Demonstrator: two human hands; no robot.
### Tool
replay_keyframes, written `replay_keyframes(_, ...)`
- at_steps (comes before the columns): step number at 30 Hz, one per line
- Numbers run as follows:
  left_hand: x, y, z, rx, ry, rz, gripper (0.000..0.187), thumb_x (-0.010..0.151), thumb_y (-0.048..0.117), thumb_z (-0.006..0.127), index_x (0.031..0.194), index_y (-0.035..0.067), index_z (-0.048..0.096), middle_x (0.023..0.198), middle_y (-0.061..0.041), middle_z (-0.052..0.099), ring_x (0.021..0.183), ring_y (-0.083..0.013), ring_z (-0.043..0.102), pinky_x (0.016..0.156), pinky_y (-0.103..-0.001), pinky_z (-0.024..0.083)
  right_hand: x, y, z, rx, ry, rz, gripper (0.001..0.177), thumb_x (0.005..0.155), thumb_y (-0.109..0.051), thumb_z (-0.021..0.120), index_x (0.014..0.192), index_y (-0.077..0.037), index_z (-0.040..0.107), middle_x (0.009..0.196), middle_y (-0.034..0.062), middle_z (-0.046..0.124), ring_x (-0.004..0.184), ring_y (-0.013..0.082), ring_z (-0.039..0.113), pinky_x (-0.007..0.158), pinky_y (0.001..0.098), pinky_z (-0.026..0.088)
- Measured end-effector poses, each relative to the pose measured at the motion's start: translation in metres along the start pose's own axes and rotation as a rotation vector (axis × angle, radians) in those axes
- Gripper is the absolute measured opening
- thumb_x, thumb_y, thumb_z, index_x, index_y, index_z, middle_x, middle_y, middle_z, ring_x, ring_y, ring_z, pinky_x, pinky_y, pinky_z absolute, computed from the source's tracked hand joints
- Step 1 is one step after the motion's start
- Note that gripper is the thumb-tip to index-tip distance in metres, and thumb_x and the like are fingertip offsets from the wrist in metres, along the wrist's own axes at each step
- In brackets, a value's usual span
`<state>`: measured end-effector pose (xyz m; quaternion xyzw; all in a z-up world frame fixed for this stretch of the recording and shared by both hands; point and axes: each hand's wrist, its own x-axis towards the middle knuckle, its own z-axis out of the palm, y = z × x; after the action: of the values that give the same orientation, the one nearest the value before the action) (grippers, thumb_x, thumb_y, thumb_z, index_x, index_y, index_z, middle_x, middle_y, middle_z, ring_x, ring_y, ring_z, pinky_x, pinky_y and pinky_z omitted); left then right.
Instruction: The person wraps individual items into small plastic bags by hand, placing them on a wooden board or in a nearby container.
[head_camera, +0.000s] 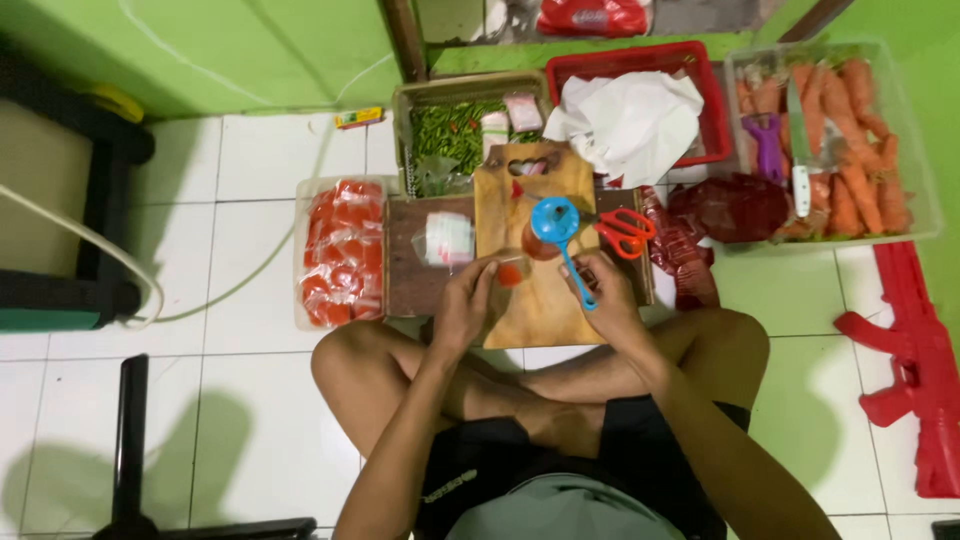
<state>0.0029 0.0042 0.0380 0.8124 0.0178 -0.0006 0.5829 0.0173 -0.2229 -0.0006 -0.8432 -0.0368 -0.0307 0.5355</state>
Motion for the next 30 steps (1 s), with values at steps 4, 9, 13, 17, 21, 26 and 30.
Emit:
replay_keyframes(4, -0.007, 0.005, 0.009, 0.094, 0.010, 0.051, 0.022, 0.100, 0.022, 0.056, 0.113, 0.016, 0.074, 0.085, -0.018, 0.075, 0.090, -0.0396, 0.071, 0.077, -0.046, 0.056, -0.013, -0.029, 0.028, 0.204, 0.005, 0.083, 0.018, 0.092, -0.013, 0.073, 0.109, -0.013, 0.073, 0.091, -0.0005, 0.067, 0.079, 0.0083, 0.065, 0.073, 0.0242, 0.054)
replay_keyframes(9, -0.012, 0.018, 0.017, 0.238, 0.085, 0.197, 0.018, 0.098, 0.023, 0.060, 0.102, 0.017, 0.076, 0.085, -0.012, 0.077, 0.085, -0.0301, 0.074, 0.071, -0.036, 0.058, -0.009, -0.016, 0.057, 0.019, -0.028, 0.184, 0.021, 0.093, -0.028, 0.072, 0.113, -0.021, 0.072, 0.087, 0.0090, 0.069, 0.079, 0.0196, 0.065, 0.074, 0.0321, 0.055)
replay_keyframes(13, -0.017, -0.008, 0.023, 0.362, 0.147, 0.252, 0.019, 0.098, 0.021, 0.060, 0.101, 0.012, 0.076, 0.084, -0.013, 0.076, 0.082, -0.0323, 0.073, 0.070, -0.041, 0.059, -0.010, -0.038, 0.057, -0.161, 0.037, -0.067, 0.011, 0.090, -0.022, 0.075, 0.101, -0.021, 0.074, 0.076, 0.0047, 0.064, 0.069, 0.0226, 0.065, 0.065, 0.0314, 0.054)
replay_keyframes(17, -0.020, -0.022, 0.011, 0.537, 0.137, 0.215, 0.020, 0.098, 0.027, 0.056, 0.108, 0.019, 0.070, 0.085, -0.010, 0.072, 0.084, -0.0330, 0.072, 0.071, -0.048, 0.059, -0.005, -0.046, 0.067, -0.295, 0.048, -0.241, 0.012, 0.086, -0.018, 0.075, 0.096, -0.023, 0.070, 0.089, -0.0054, 0.068, 0.065, 0.0187, 0.064, 0.063, 0.0315, 0.054)
replay_keyframes(21, -0.022, -0.034, -0.012, 0.358, 0.179, -0.010, 0.021, 0.100, 0.037, 0.054, 0.108, 0.031, 0.072, 0.075, -0.013, 0.074, 0.083, -0.0355, 0.072, 0.077, -0.048, 0.057, 0.002, -0.048, 0.093, -0.209, -0.005, -0.202, 0.016, 0.082, -0.019, 0.078, 0.096, -0.021, 0.071, 0.083, 0.0022, 0.068, 0.066, 0.0248, 0.064, 0.061, 0.0370, 0.053)
replay_keyframes(26, -0.009, -0.031, -0.044, 0.136, 0.416, -0.059, 0.013, 0.096, 0.023, 0.062, 0.099, 0.019, 0.073, 0.084, -0.015, 0.074, 0.091, -0.0368, 0.070, 0.076, -0.045, 0.056, 0.024, -0.074, 0.130, -0.187, -0.013, -0.128, 0.016, 0.082, -0.027, 0.081, 0.090, -0.018, 0.070, 0.073, 0.0045, 0.062, 0.070, 0.0265, 0.064, 0.066, 0.0373, 0.052)
replay_keyframes(30, 0.000, -0.044, -0.080, 0.162, 0.584, -0.106, 0.021, 0.102, 0.019, 0.051, 0.106, 0.005, 0.066, 0.088, -0.029, 0.068, 0.092, -0.0500, 0.064, 0.078, -0.056, 0.050, 0.037, -0.082, 0.133, -0.318, 0.021, -0.080, 0.019, 0.080, -0.031, 0.082, 0.084, -0.021, 0.066, 0.076, -0.0010, 0.063, 0.080, 0.0259, 0.067, 0.073, 0.0363, 0.052)
